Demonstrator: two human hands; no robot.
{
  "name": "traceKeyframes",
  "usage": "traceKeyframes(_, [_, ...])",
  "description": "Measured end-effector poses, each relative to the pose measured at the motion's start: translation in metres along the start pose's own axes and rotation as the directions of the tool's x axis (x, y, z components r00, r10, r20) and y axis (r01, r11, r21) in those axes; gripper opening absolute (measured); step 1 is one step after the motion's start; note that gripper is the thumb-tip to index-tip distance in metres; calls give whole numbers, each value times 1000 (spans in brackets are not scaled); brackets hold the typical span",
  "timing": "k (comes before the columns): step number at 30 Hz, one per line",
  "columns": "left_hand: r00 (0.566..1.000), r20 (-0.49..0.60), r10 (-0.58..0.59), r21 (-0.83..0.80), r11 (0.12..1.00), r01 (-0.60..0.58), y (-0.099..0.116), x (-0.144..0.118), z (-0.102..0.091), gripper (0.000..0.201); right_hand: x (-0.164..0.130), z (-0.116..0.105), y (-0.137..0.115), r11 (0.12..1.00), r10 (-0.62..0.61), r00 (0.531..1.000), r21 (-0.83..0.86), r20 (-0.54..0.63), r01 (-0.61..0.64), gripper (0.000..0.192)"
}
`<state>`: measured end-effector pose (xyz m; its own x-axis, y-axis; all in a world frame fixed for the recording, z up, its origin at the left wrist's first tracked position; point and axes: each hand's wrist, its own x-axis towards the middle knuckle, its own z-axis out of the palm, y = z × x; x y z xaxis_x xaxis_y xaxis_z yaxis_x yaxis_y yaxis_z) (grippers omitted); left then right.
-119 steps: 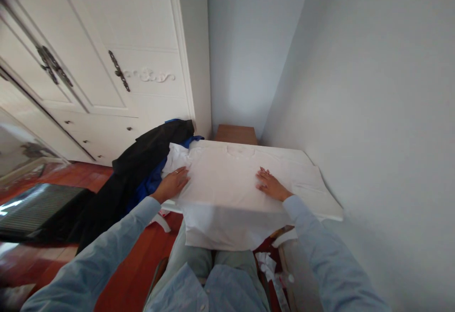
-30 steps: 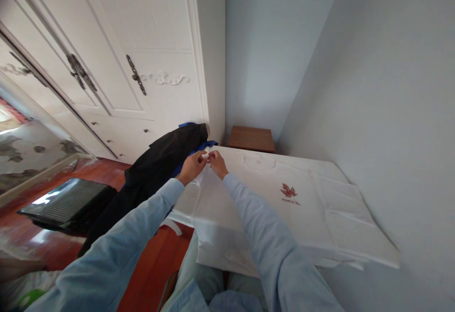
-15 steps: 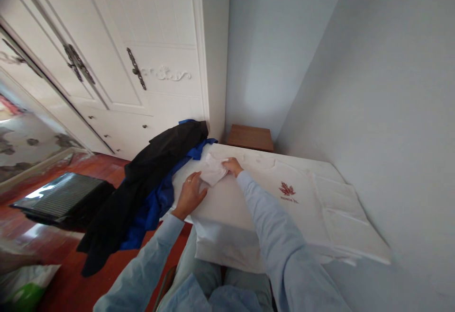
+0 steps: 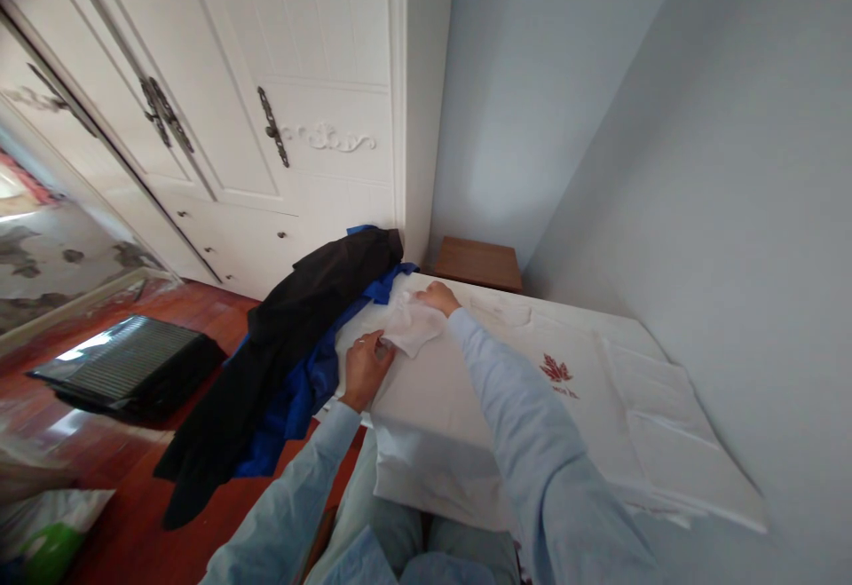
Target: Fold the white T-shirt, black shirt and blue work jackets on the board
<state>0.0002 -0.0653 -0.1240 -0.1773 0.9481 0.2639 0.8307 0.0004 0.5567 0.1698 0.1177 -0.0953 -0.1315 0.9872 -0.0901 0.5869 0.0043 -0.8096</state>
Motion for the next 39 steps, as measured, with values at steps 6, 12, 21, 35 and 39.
traceKeyframes(6, [991, -73, 116, -146, 981, -125, -10, -3, 11, 40, 21, 32, -16, 972, 18, 997, -235, 73, -1, 14])
traceKeyframes(12, [977, -85, 198, -85, 975, -205, -12, -8, 11, 37, 28, 33, -10, 957, -14, 999, -290, 39, 25, 17])
traceKeyframes(21, [975, -41, 217, 19, 976, -216, -11, -10, 17, 45, 20, 16, -13, 916, -39, 999, -400, -20, 28, 32])
traceKeyframes(35, [976, -38, 213, -36, 976, -214, -10, -7, 11, 34, -157, -9, 36, 985, -168, 979, 10, -115, 170, 40])
traceKeyframes(39, [967, -46, 252, -45, 966, -254, -12, -6, 10, 27, -210, 19, 44, 951, -155, 969, 238, -192, 199, 33])
